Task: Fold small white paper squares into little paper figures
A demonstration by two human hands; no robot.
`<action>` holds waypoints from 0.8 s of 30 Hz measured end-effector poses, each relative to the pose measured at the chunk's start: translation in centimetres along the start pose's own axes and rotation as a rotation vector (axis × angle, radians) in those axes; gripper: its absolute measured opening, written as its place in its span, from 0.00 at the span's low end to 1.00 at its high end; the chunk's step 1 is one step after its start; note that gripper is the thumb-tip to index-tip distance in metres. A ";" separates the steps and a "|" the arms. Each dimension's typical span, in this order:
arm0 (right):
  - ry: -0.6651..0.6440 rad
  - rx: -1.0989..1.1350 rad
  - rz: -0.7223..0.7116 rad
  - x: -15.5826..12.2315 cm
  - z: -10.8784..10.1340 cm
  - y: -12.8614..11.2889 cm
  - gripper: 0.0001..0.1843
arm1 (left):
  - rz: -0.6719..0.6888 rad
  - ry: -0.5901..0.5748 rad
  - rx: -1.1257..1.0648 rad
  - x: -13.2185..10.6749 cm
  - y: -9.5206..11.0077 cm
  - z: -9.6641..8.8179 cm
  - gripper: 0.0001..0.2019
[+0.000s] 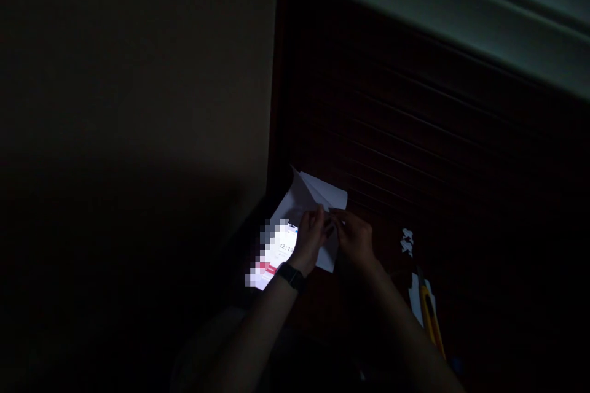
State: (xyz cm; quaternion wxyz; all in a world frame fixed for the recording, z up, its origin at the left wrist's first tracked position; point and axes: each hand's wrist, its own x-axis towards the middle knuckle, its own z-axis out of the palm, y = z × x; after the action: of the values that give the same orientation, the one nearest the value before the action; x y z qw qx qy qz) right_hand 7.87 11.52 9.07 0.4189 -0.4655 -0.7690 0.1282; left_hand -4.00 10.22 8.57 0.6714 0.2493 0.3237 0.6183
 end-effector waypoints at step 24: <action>-0.204 0.459 0.388 1.6 -3.1 -0.3 0.11 | -0.028 -0.079 0.049 0.0 -0.8 0.4 0.17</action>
State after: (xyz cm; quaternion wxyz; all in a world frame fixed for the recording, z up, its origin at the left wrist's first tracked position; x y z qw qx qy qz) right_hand 9.74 12.08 12.01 0.4014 -0.4815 -0.6551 0.4217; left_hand -3.17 10.14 8.25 0.6860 0.2854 0.3152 0.5904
